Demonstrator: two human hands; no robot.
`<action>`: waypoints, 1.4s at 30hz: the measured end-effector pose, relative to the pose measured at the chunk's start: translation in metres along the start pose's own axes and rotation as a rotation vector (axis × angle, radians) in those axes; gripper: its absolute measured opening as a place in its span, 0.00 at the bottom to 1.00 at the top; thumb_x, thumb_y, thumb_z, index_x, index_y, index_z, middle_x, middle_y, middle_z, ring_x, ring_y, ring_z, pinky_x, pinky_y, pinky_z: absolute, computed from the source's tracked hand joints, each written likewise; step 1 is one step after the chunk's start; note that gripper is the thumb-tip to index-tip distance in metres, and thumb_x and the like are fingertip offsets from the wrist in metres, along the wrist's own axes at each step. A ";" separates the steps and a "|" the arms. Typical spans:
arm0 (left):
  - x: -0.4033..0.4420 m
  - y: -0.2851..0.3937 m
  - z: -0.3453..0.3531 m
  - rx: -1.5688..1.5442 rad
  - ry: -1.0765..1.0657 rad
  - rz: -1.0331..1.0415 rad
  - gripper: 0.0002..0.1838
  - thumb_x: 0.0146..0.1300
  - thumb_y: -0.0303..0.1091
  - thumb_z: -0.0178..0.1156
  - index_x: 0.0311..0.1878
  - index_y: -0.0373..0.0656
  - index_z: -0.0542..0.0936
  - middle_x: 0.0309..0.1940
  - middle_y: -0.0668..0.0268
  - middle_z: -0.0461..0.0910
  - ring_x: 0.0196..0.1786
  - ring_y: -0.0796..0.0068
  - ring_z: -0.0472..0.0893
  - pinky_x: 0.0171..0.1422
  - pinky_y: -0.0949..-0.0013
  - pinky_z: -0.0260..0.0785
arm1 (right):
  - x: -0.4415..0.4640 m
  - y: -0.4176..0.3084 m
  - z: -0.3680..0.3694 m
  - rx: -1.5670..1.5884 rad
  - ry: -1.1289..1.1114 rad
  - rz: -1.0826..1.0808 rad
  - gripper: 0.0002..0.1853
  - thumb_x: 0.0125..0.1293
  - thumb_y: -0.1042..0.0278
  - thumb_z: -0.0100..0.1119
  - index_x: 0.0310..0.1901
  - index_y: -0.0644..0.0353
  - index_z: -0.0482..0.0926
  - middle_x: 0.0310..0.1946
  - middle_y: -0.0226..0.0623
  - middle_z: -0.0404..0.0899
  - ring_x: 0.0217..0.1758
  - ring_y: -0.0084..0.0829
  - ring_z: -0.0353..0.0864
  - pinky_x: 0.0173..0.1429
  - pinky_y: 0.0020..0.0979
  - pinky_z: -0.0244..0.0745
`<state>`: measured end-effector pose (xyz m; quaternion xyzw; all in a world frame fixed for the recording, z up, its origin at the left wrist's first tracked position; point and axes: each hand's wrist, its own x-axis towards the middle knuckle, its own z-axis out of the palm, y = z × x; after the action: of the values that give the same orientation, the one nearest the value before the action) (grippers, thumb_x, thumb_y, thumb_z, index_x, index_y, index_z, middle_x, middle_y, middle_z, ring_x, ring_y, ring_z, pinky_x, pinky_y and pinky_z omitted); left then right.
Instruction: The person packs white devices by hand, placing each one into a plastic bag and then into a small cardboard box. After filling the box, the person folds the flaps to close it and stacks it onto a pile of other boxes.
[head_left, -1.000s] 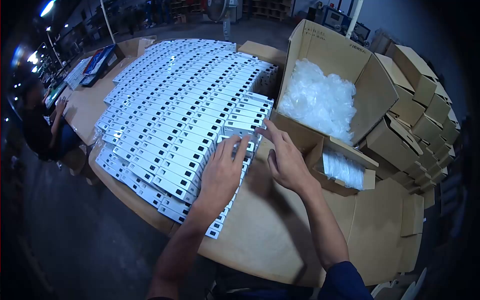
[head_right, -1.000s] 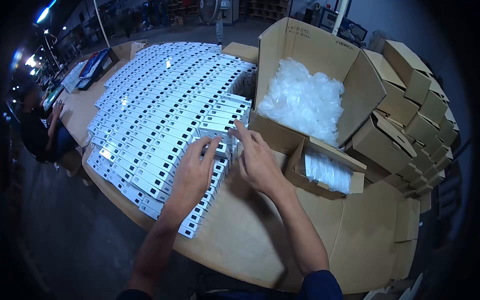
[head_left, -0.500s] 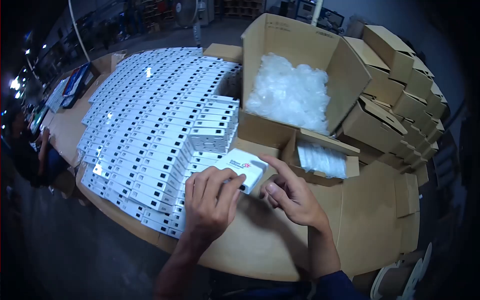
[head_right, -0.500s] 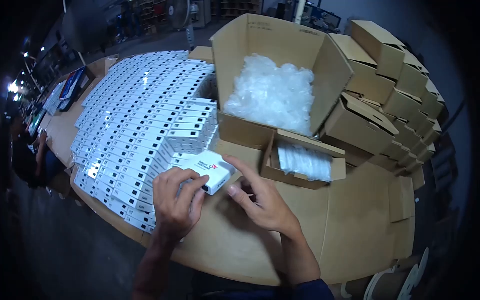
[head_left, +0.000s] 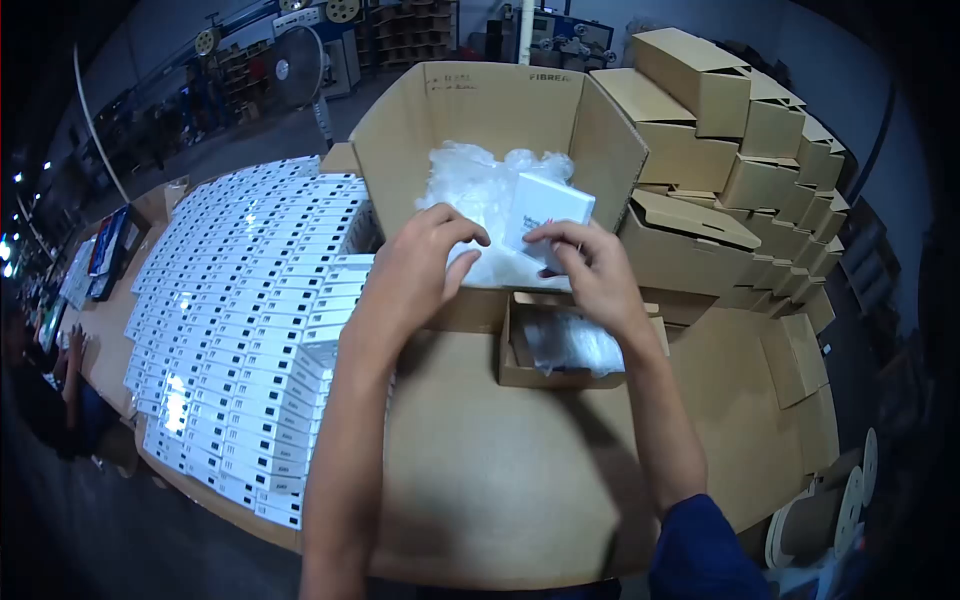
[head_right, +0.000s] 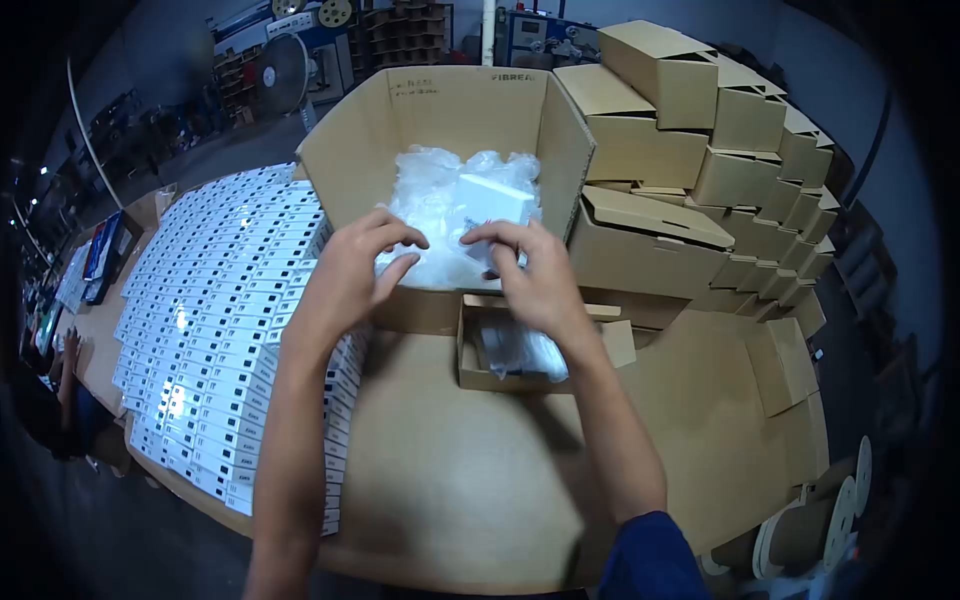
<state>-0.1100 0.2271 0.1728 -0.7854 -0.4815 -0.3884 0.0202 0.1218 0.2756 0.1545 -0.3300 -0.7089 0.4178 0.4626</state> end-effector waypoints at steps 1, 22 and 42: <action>0.012 -0.016 0.014 0.010 -0.075 0.024 0.12 0.62 0.30 0.72 0.48 0.39 0.88 0.44 0.55 0.85 0.47 0.54 0.85 0.55 0.57 0.76 | 0.011 0.002 -0.009 -0.101 0.018 -0.046 0.14 0.75 0.78 0.52 0.52 0.60 0.89 0.52 0.41 0.81 0.46 0.29 0.85 0.49 0.32 0.84; 0.091 -0.078 0.053 -0.185 -0.165 -0.211 0.10 0.77 0.34 0.59 0.45 0.35 0.78 0.33 0.61 0.84 0.36 0.70 0.83 0.46 0.65 0.75 | 0.041 0.029 -0.025 -0.424 0.121 -0.120 0.21 0.64 0.62 0.72 0.58 0.56 0.88 0.52 0.46 0.83 0.51 0.42 0.85 0.58 0.39 0.80; -0.103 0.095 0.046 -1.313 0.078 -0.649 0.20 0.69 0.23 0.70 0.61 0.31 0.76 0.43 0.64 0.84 0.40 0.83 0.84 0.41 0.79 0.76 | -0.135 -0.010 0.025 0.230 0.317 0.145 0.08 0.73 0.69 0.70 0.42 0.67 0.88 0.41 0.31 0.79 0.42 0.20 0.76 0.46 0.25 0.72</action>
<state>-0.0336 0.1188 0.1087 -0.4391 -0.3570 -0.6111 -0.5535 0.1453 0.1486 0.1065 -0.3870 -0.5493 0.4709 0.5717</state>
